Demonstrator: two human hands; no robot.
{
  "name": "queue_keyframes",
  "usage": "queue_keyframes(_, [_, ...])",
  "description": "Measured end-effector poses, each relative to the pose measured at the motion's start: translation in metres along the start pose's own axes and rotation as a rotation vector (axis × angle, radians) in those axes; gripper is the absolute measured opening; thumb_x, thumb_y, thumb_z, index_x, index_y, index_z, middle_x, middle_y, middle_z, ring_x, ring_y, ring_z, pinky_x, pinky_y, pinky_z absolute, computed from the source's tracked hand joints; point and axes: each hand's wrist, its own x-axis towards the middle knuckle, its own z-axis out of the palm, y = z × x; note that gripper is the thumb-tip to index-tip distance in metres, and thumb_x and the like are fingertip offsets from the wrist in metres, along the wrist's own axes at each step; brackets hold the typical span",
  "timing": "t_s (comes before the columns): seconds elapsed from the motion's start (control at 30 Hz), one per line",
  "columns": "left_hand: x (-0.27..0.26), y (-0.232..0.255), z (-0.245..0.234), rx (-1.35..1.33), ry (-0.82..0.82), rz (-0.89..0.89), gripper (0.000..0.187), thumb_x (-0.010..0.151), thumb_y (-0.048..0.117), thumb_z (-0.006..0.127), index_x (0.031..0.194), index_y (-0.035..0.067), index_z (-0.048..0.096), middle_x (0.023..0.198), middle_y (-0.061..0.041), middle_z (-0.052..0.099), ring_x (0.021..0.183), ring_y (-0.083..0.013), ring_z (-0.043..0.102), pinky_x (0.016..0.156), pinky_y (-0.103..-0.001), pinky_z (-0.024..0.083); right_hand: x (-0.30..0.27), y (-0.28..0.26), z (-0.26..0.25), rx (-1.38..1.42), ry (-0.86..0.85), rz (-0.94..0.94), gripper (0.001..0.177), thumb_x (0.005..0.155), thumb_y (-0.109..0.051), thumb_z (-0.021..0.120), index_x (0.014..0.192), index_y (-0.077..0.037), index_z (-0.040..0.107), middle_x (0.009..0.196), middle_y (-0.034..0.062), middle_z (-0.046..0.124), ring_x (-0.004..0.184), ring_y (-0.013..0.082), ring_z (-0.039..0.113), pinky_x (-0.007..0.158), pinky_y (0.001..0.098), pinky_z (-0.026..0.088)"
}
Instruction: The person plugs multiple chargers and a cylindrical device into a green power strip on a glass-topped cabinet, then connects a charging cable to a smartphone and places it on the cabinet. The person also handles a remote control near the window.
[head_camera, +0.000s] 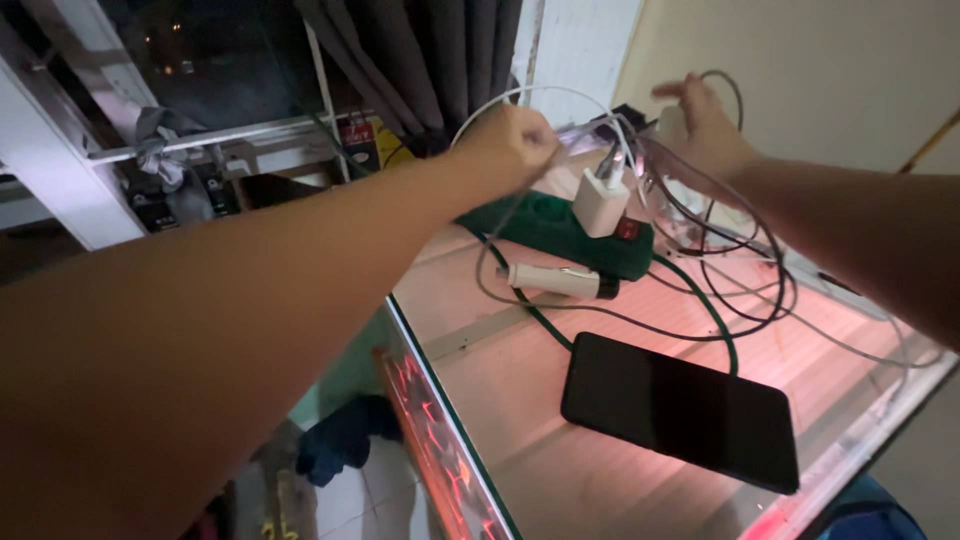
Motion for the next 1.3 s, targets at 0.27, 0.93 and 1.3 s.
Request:
queue_keyframes(0.27, [-0.005, 0.065, -0.034, -0.13, 0.163, -0.081, 0.036, 0.091, 0.033, 0.057, 0.08, 0.006, 0.078, 0.055, -0.008, 0.064, 0.046, -0.0148, 0.062, 0.047, -0.032, 0.047, -0.009, -0.028, -0.046, 0.19, -0.017, 0.322, 0.108, 0.089, -0.016, 0.073, 0.163, -0.01, -0.004, 0.151, 0.0256, 0.034, 0.108, 0.0405, 0.066, 0.085, 0.0423, 0.056])
queue_keyframes(0.93, [-0.003, 0.096, -0.013, -0.158, 0.405, 0.192, 0.043, 0.098, 0.035, 0.057, 0.075, 0.003, 0.073, 0.064, -0.011, 0.069, 0.058, -0.0196, 0.068, 0.06, -0.036, 0.051, -0.092, 0.053, -0.076, 0.914, 0.099, 0.956, 0.027, 0.096, -0.017, 0.056, 0.122, -0.013, 0.051, 0.117, 0.0092, 0.063, 0.106, 0.0267, 0.071, 0.084, 0.0474, 0.063])
queue_keyframes(1.3, [-0.012, 0.039, 0.007, -0.507, -0.025, -0.279, 0.031, 0.095, 0.029, 0.058, 0.08, 0.006, 0.072, 0.07, -0.011, 0.069, 0.055, -0.02, 0.066, 0.05, -0.032, 0.054, -0.134, 0.061, -0.06, 0.671, -0.423, 1.148, 0.026, 0.096, -0.032, 0.068, 0.102, -0.006, 0.066, 0.102, 0.0076, 0.07, 0.093, 0.0177, 0.069, 0.086, 0.032, 0.06])
